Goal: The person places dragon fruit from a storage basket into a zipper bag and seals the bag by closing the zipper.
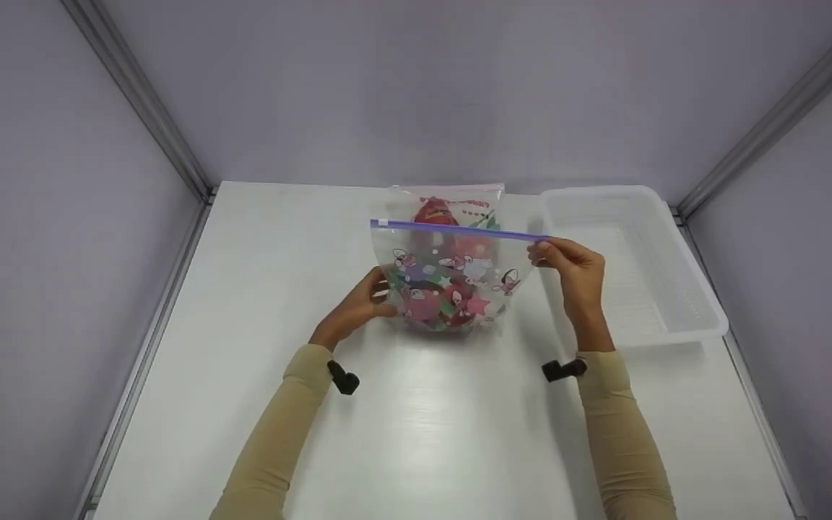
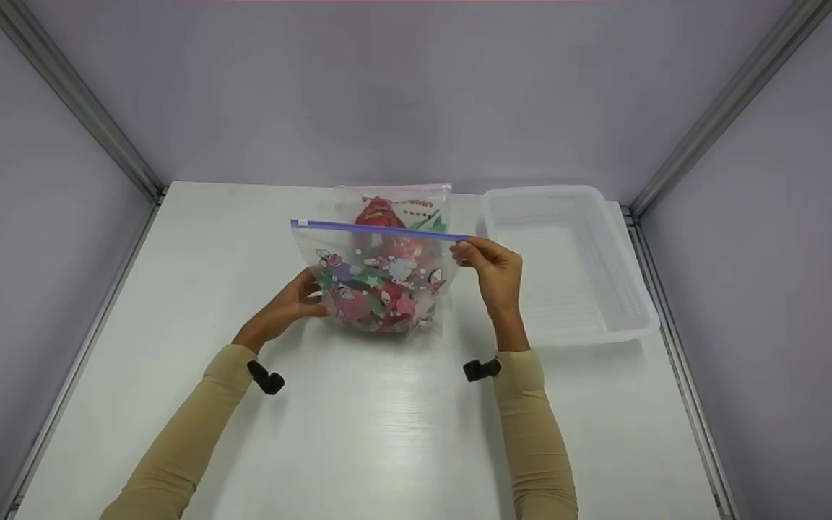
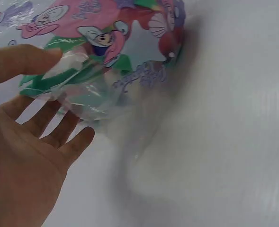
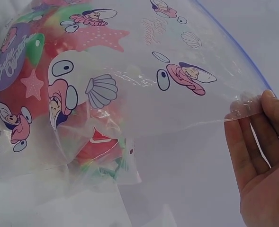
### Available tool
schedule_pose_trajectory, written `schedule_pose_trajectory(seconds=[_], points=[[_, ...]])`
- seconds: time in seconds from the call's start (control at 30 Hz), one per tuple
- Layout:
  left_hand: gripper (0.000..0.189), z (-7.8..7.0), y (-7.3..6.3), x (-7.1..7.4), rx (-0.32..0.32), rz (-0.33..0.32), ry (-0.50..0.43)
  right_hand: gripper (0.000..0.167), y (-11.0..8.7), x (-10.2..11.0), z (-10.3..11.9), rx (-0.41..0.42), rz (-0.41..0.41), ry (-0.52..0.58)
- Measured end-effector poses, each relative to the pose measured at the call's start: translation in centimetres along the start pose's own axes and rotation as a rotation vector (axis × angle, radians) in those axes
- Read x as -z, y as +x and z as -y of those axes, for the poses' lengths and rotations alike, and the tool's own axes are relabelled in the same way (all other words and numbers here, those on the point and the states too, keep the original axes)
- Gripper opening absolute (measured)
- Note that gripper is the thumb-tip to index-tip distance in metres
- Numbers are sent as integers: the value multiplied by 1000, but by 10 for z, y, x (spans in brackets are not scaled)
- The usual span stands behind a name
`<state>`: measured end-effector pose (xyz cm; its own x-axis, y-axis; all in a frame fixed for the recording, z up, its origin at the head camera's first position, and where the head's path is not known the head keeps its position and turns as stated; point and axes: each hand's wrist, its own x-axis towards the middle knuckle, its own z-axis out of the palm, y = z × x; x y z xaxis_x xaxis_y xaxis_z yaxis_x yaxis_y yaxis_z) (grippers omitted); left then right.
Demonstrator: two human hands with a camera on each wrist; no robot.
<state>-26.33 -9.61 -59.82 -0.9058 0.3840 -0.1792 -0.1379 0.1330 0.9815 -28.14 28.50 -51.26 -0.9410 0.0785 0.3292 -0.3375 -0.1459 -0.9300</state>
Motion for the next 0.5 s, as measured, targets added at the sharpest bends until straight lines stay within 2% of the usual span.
schedule_pose_trajectory(seconds=[0.1, 0.2, 0.33, 0.5], points=[[108, 6, -1, -11, 10, -22, -17, 24, -1, 0, 0, -8, -3, 5], [116, 10, 0, -17, 25, -75, -25, 22, 0, 0, 0, -15, -8, 12], [113, 13, 1, -22, 31, -134, -34, 19, 0, -2, 1, -28, -8, 29], [106, 13, 0, -25, 7, -131, -71, 21, -4, -1, 0, -57, 16, 6]])
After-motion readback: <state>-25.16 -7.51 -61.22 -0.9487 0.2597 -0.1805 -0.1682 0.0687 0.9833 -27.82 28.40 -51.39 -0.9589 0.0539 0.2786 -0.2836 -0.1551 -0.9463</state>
